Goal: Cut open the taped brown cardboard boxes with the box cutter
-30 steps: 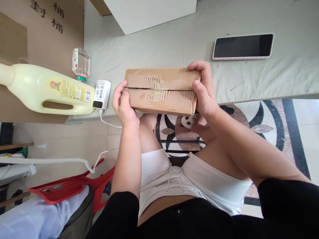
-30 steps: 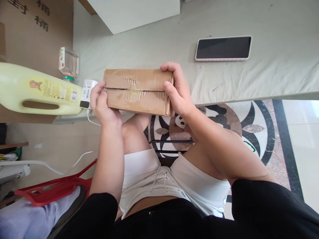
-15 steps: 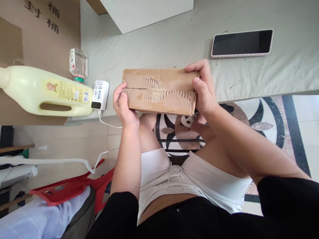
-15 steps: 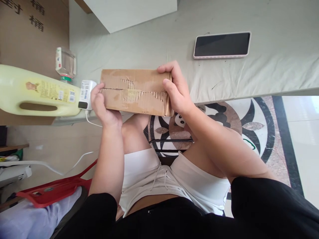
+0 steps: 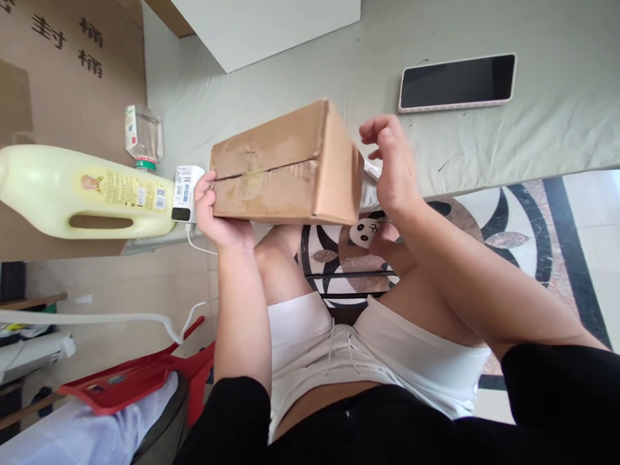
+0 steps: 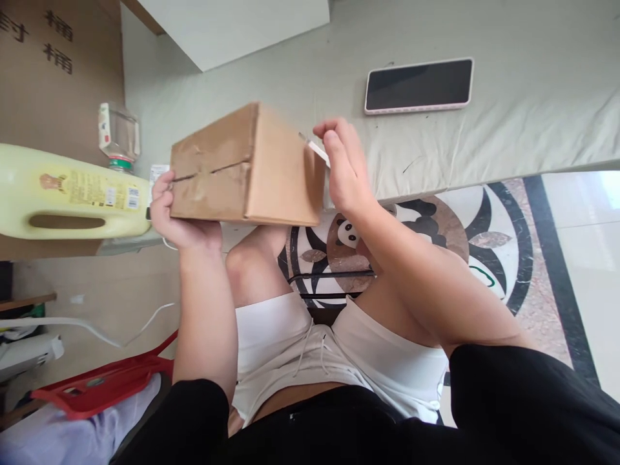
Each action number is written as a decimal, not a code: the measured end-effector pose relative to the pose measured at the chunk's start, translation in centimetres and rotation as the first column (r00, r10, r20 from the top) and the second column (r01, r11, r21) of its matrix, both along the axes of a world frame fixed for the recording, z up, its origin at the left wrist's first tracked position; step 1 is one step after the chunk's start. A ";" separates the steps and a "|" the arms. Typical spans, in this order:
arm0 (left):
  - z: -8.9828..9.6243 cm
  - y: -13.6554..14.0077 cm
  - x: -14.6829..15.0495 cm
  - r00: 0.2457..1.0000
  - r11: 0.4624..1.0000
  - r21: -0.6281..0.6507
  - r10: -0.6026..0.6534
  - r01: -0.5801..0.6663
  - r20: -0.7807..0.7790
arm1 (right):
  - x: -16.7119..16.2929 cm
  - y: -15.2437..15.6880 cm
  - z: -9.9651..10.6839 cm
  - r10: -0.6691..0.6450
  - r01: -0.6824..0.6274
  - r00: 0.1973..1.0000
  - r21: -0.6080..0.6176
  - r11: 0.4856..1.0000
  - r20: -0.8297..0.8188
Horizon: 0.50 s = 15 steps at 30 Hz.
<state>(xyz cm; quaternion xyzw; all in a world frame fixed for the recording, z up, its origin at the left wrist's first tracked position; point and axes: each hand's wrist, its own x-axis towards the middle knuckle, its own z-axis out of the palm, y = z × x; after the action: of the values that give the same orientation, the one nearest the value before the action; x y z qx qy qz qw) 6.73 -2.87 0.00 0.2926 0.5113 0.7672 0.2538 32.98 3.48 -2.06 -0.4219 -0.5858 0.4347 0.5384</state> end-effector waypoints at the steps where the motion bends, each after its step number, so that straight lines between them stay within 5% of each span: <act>1: 0.1 0.0 -0.3 0.998 1.000 -0.001 -0.008 0.008 0.060 | 0.0 0.1 0.1 -0.039 0.040 0.998 -0.013 0.999 0.051; 3: 0.2 -0.3 -0.9 0.987 0.999 -0.019 -0.033 0.036 0.156 | -0.1 0.0 0.3 0.001 0.006 0.992 -0.052 0.999 0.129; 6: 0.4 -1.1 -1.1 0.969 0.987 -0.051 -0.138 0.152 0.203 | -0.7 -0.5 0.4 0.249 -0.240 0.956 -0.074 0.968 0.158; 10: 0.8 -2.0 0.5 0.939 0.965 -0.058 -0.235 0.256 0.250 | -1.7 -1.5 0.5 0.436 -0.452 0.886 0.093 0.887 0.157; 15: 1.3 -1.6 4.2 0.889 0.904 -0.165 -0.329 0.393 0.318 | -2.3 -2.8 1.5 0.437 -0.477 0.879 0.316 0.820 0.191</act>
<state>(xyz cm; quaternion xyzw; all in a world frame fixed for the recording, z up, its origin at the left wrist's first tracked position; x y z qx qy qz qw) 10.88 -4.46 1.32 0.2397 0.4892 0.6771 0.4947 30.65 0.69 -0.61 -0.1885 -0.7670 0.4146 0.4520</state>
